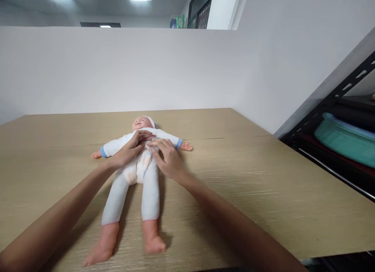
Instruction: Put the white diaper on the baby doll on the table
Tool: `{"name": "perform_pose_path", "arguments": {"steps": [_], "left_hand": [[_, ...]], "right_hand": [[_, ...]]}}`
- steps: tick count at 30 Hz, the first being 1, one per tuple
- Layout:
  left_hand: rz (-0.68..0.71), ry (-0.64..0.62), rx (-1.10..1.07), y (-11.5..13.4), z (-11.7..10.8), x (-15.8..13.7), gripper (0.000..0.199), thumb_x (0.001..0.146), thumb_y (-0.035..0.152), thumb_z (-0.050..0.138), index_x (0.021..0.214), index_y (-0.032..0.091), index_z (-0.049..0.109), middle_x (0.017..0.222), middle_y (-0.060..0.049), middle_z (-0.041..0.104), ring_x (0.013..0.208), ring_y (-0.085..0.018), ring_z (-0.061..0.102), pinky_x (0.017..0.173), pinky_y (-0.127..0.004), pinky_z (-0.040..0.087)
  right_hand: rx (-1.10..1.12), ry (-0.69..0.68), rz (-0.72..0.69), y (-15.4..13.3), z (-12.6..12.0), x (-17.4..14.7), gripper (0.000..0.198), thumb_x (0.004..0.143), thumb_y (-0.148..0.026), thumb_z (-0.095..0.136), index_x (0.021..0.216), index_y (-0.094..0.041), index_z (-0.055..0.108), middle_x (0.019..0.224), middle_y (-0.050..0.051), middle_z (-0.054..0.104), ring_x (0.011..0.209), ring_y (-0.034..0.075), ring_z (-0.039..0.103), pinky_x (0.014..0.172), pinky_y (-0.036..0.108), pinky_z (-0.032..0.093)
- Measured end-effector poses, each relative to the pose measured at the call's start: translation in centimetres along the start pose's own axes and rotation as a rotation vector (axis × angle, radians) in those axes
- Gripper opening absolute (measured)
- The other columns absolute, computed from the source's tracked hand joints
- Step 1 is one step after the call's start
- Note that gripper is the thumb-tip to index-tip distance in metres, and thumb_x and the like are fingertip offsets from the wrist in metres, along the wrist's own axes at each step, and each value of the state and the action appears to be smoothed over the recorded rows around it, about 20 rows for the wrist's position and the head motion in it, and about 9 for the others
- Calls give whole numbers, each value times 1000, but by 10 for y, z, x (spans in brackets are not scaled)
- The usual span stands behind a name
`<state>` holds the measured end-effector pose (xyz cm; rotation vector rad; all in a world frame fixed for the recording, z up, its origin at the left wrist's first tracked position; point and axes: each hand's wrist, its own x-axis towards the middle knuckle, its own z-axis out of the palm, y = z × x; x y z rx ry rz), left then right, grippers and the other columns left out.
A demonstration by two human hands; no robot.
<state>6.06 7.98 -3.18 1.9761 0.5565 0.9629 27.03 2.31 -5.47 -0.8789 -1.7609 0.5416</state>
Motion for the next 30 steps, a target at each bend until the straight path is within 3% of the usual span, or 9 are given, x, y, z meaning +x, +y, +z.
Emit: {"name": "perform_pose_path", "arguments": {"steps": [3,7,12,15,18,24,27,30], "left_hand": [[-31,-9,-48,3,-2,-1,52,94,12,50,145,24,50,157,-12,54,147,-30,49,126,-57,39],[-15,121,-90,8,1,-9,51,91,12,51,140,24,57,156,-9,54,146,-31,49,122,-54,42],[47,346,87,6,1,-45,29,107,22,57,136,25,62,150,-8,58,144,-30,53,121,-48,43],[60,378,223,-1,-8,-75,24,114,30,55,137,23,62,146,-10,60,145,-29,52,125,-48,40],[32,383,293,-10,-19,-99,22,115,34,56,132,23,62,140,-10,63,136,-28,58,117,-47,47],[-69,392,448,-20,-35,-111,17,108,36,60,118,23,61,127,-8,67,123,-30,61,103,-47,45],[-58,378,638,-22,-43,-115,16,103,37,60,109,22,58,121,-9,67,118,-34,60,101,-51,43],[-155,380,811,-24,-52,-126,21,101,42,59,106,22,55,113,-11,67,107,-35,59,99,-53,44]], "right_hand": [[-172,-94,-226,-1,3,-8,35,114,-31,46,139,-26,70,149,7,67,146,24,56,128,49,40],[-231,-138,-290,3,2,-10,43,116,-29,42,153,-26,61,156,6,64,152,23,53,130,50,40],[-238,-186,-302,7,-4,-10,45,116,-30,42,159,-29,55,161,3,60,153,22,52,131,49,40],[-234,-191,-288,10,-5,-12,44,116,-32,43,159,-30,55,160,2,60,152,23,53,130,49,41],[-216,-178,-279,10,-4,-12,43,116,-32,43,157,-29,57,159,4,62,151,23,54,130,50,41],[-234,-134,-271,-15,3,3,42,115,-38,44,153,-27,60,152,6,67,148,27,55,126,53,41],[-240,-273,-336,-37,13,23,38,115,-38,48,149,-27,63,149,4,69,148,26,55,130,52,37],[-319,-488,-431,-50,29,49,34,114,-38,53,142,-27,68,145,4,72,147,26,56,133,54,32]]}}
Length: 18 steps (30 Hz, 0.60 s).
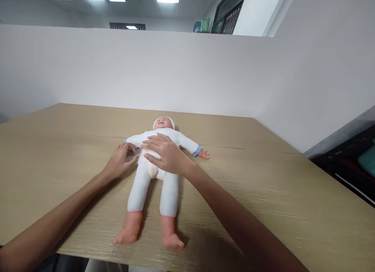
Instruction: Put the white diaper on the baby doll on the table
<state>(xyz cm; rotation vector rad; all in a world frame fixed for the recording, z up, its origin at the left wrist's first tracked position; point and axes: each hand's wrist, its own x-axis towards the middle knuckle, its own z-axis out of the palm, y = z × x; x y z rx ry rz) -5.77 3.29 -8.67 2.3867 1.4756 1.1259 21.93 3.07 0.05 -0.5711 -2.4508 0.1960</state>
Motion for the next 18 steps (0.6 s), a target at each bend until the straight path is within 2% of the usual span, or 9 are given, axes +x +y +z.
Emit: {"name": "perform_pose_path", "arguments": {"steps": [4,7,10,12,15,18], "left_hand": [[-163,-54,154,-9,-9,-11,32,101,55,53,101,23,52,107,-14,64,103,-39,59,95,-55,46],[-231,-88,91,-10,-10,-12,36,95,59,57,90,24,51,101,-14,62,101,-41,58,94,-57,43],[-266,-94,-79,-9,-6,-8,35,87,54,65,76,26,49,87,-11,62,94,-39,57,86,-52,43],[-303,-91,-177,-10,-1,-6,32,87,50,65,74,25,49,80,-8,62,83,-34,58,78,-46,42],[-361,-51,-402,-12,6,-4,28,92,47,62,83,25,48,79,-4,64,75,-28,63,70,-40,45],[-378,41,-621,-15,9,-1,32,97,50,63,93,25,45,87,-4,66,84,-26,70,75,-37,50]], "right_hand": [[-94,-267,-61,9,6,33,27,112,-38,57,115,-22,78,120,6,79,127,28,66,129,56,35],[-108,-360,-9,15,13,44,27,109,-39,60,103,-22,80,110,9,79,113,28,69,118,54,44],[-113,-358,30,16,17,46,26,106,-41,63,98,-21,78,106,10,77,110,29,68,112,53,46],[-121,-345,43,15,19,45,25,104,-41,65,94,-21,77,104,9,77,108,29,68,112,54,46],[-123,-327,43,15,21,41,22,104,-40,64,96,-23,76,107,7,77,111,29,68,115,55,46],[-102,-293,43,17,22,37,21,104,-41,66,114,-25,76,129,8,75,127,32,65,120,58,44]]}}
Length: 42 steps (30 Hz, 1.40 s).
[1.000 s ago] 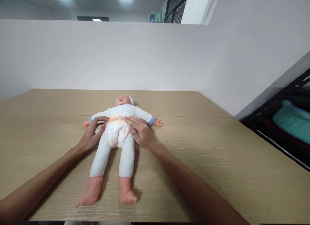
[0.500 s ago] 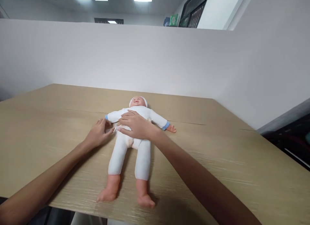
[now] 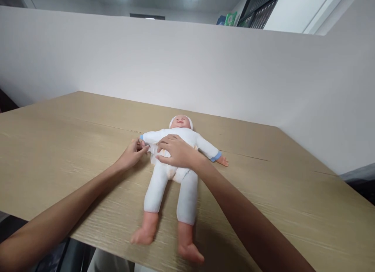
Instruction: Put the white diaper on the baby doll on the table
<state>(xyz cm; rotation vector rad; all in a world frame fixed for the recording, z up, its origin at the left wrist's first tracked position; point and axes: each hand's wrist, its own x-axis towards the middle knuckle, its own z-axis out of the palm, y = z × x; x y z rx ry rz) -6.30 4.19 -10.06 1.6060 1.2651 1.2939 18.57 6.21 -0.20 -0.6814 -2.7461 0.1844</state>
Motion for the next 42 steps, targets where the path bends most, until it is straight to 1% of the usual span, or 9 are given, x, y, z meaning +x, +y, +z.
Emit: {"name": "perform_pose_path", "arguments": {"steps": [5,11,16,19,24,31,35,38,42], "left_hand": [[44,64,-249,2,0,4,42,99,57,72,108,25,46,82,0,67,82,-21,67,79,-34,48],[103,6,-386,10,9,2,50,101,64,77,116,24,51,84,2,65,85,-20,66,78,-32,50],[113,-36,-475,15,15,-1,52,97,63,84,118,24,56,78,5,59,77,-18,62,80,-31,54],[108,-42,-499,20,18,-1,52,95,62,87,117,23,59,77,5,57,72,-16,57,80,-30,55],[100,-46,-501,23,24,3,48,97,61,85,117,24,61,80,3,62,76,-17,59,74,-28,51],[79,-1,-509,24,22,10,52,91,62,91,115,25,62,86,2,64,76,-17,59,71,-29,46],[74,-16,-498,24,24,7,48,95,60,87,118,26,62,85,3,60,75,-16,57,71,-28,44],[59,-11,-481,20,20,4,48,96,60,86,117,25,62,81,3,59,73,-17,55,68,-29,43],[50,45,-470,13,12,4,48,94,60,87,115,24,62,81,2,61,76,-18,56,71,-30,42]], "right_hand": [[40,60,35,3,4,-5,56,101,-45,70,154,-30,57,161,9,57,152,35,51,127,61,42],[163,107,96,0,-5,-11,81,99,-56,74,167,-30,39,170,10,47,158,34,44,132,57,39],[174,247,200,-3,-15,-28,66,103,-56,68,161,-33,47,164,7,55,155,34,48,131,57,41],[161,201,262,1,-7,-39,73,102,-57,70,164,-30,44,165,12,53,156,39,47,132,62,39],[201,222,285,5,7,-45,82,101,-60,70,170,-37,32,166,12,51,156,44,46,131,68,38],[195,262,267,3,7,-46,74,101,-60,70,165,-37,43,163,11,55,152,43,51,131,62,42],[230,219,297,5,5,-44,81,99,-61,71,167,-30,39,167,13,50,155,42,45,131,65,39],[278,212,330,11,-2,-40,88,91,-64,80,164,-28,45,165,14,52,155,41,45,131,65,38],[471,304,390,17,-20,-39,71,93,-64,76,154,-30,59,150,10,64,136,32,64,121,53,52]]}}
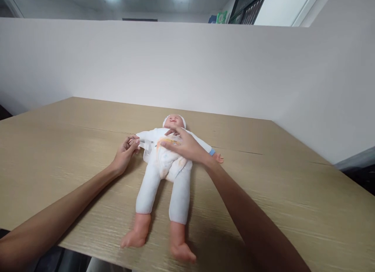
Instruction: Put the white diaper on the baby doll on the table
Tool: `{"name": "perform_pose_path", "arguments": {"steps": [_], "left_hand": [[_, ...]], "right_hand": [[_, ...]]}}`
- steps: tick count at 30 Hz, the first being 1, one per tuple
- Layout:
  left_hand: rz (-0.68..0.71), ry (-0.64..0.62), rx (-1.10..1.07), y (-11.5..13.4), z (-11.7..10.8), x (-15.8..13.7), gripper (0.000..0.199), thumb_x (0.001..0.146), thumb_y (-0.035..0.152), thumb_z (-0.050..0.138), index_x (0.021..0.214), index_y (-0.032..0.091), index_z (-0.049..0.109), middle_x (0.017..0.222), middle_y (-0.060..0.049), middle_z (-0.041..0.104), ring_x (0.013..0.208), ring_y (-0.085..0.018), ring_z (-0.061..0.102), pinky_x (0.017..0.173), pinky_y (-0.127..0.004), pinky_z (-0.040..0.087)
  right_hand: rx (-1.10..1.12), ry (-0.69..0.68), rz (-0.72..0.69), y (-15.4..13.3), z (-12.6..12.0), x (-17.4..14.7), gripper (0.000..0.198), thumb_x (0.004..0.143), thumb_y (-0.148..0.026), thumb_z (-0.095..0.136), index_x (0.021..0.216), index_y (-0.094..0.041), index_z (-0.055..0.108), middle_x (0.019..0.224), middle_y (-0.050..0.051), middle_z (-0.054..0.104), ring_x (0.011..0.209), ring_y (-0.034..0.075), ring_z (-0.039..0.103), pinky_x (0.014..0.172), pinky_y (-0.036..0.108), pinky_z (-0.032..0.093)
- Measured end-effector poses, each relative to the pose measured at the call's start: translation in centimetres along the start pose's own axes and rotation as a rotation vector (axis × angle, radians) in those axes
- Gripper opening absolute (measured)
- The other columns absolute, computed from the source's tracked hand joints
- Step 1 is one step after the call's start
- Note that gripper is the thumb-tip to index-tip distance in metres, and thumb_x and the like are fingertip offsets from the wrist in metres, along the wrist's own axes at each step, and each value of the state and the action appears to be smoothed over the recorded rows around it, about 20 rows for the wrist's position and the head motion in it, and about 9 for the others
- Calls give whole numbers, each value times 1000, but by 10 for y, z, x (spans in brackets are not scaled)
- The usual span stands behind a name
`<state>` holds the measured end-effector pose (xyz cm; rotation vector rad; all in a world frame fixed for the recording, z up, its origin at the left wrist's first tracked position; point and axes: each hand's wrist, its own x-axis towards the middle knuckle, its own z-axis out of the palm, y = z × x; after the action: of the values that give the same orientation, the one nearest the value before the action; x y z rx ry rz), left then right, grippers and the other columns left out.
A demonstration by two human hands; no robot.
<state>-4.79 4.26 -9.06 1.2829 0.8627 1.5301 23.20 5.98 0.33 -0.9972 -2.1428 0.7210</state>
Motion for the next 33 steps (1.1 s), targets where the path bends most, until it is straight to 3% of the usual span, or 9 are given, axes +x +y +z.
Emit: {"name": "perform_pose_path", "arguments": {"steps": [4,8,15,18,20,23,25,28,33], "left_hand": [[-8,4,-4,-5,-3,2,47,94,59,87,114,24,63,80,2,60,75,-19,56,69,-30,40],[-17,-22,-15,-6,0,2,47,95,58,86,115,23,62,81,2,59,76,-18,55,69,-29,39],[5,24,-5,-4,0,3,50,93,60,85,116,22,60,77,3,60,69,-17,52,66,-30,38],[13,46,7,-8,-4,6,52,91,58,86,116,21,60,75,3,60,68,-17,50,65,-29,38],[23,66,19,-11,-7,8,51,90,54,86,116,20,59,72,4,59,67,-17,50,65,-29,38],[42,94,35,-13,-9,8,45,90,46,84,115,20,57,70,6,56,66,-17,49,66,-29,38],[47,97,41,-13,-8,8,41,91,42,81,115,20,57,69,7,53,65,-16,49,66,-29,38],[58,92,43,-13,-7,7,36,91,39,78,114,19,57,68,7,51,64,-16,48,67,-29,38],[70,103,48,-18,-6,8,32,93,36,76,115,19,59,69,6,54,67,-17,52,69,-29,41]], "right_hand": [[-20,96,88,0,-15,0,61,93,-65,75,142,-29,69,135,9,72,111,28,71,103,48,61],[-116,116,127,9,-14,-2,47,98,-61,68,129,-27,74,131,9,74,115,31,70,108,53,56],[-385,136,-194,-5,15,-6,31,107,-48,60,127,-26,69,138,9,71,134,35,62,117,56,47],[-513,55,-142,-15,21,2,36,110,-50,53,130,-23,66,140,13,69,131,38,63,108,56,52],[-577,-1,-85,-20,20,15,39,109,-53,51,122,-20,68,136,17,69,129,39,64,101,55,54],[-637,-103,4,-28,16,44,43,108,-57,50,102,-20,69,110,15,74,118,38,67,101,53,52],[-636,-236,144,-35,14,64,45,108,-59,48,97,-20,67,96,11,74,104,33,70,95,48,51],[-617,-456,302,-46,11,85,45,103,-62,55,91,-20,67,95,9,74,93,29,70,81,39,48],[-469,-570,200,-55,9,93,49,94,-69,66,86,-21,65,97,5,72,91,23,66,78,33,44]]}}
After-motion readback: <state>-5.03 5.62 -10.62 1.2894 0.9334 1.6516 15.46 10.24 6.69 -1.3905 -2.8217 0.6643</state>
